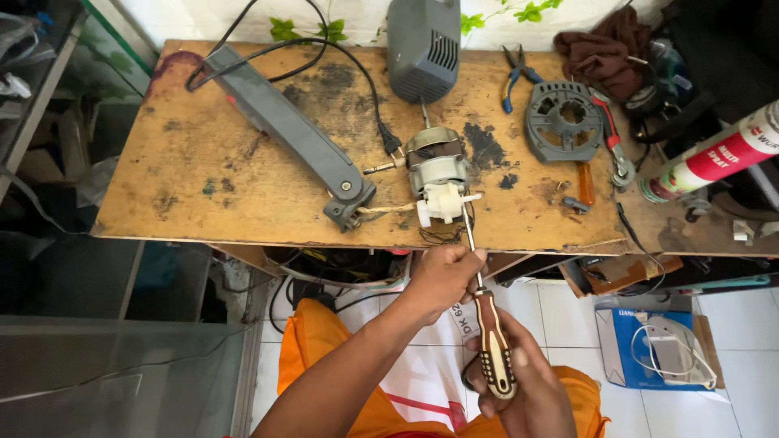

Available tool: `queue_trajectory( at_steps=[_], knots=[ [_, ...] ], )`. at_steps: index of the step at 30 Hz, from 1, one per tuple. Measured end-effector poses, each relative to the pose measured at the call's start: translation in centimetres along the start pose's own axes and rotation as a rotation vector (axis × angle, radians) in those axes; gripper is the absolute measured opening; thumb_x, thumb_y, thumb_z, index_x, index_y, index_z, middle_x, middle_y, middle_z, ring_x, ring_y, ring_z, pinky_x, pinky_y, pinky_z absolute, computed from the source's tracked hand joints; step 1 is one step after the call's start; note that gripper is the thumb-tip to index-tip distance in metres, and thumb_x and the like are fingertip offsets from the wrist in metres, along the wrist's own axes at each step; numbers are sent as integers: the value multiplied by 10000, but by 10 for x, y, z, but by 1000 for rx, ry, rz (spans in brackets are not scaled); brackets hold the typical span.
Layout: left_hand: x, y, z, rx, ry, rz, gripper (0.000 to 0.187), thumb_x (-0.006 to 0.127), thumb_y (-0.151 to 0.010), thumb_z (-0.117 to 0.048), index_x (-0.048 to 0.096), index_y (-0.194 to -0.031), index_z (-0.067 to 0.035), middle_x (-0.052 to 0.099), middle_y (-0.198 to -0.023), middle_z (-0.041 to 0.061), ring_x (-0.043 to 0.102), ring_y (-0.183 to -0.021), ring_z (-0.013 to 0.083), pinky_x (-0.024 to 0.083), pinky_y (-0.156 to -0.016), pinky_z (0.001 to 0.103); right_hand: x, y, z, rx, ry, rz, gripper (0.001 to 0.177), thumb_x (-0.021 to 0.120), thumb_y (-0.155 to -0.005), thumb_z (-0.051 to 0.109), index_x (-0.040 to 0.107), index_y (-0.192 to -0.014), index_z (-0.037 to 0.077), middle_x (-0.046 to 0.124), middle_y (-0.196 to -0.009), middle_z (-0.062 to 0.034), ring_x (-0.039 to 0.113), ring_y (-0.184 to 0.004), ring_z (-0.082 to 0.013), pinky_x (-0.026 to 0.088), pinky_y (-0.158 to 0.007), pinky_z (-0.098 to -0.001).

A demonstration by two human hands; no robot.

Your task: The person uses a screwdriver to loosen and remove screws from a small white plastic electrical component on a workbench. They rotate the component to access different sides and continue unscrewing until the casing is separated.

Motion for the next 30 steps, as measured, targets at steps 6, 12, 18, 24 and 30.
queue_trajectory(
  at_steps=[6,12,18,24,30],
  knots=[
    [-26,48,-137,-81,-847,-280,429,406,-1063,-264,425,-642,-185,427,-623,-36,351,-534,96,301,-433,229,21,-3,18,69,92,-297,616,522,-969,194,536,-1583,132,693,-991,-275,430,-484,-226,205,-329,-269],
    [-50,-31,-201,306,-1043,-469,697,474,-952,-610,552,-1517,-208,434,-1571,105,539,-1342,314,498,-998,534,16,1,3,-55,132,-303,645,571,-922,175,553,-1561,91,671,-877,-219,423,-458,-188,253,-318,-282],
    [-50,-42,-187,182,-817,-240,910,511,-883,-646,248,-1670,-270,418,-1666,125,456,-1483,360,392,-1180,584,21,39,5,-14,238,-489,624,583,-900,145,618,-1515,42,749,-1091,-246,376,-489,-255,292,-407,-328],
    [-44,-42,-183,140,-871,-268,839,504,-879,-651,437,-1597,-223,419,-1654,98,437,-1480,373,391,-1175,617,16,46,7,-147,514,-383,610,626,-884,101,657,-1493,79,652,-685,-178,446,-472,-206,362,-429,-306],
    [-35,-52,-187,121,-1017,-324,858,506,-856,-683,529,-1548,-177,536,-1584,75,552,-1381,324,473,-1064,542,16,18,14,-153,473,-347,600,607,-919,158,630,-1516,96,555,-674,-113,395,-513,-182,344,-458,-293]
  ],
)
Point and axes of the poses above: each hand's wrist, its own y-axis away from the middle knuckle, its own x-axis out of the palm, z = x × y, the point moved 3 cm from there along -y, towards the middle knuckle
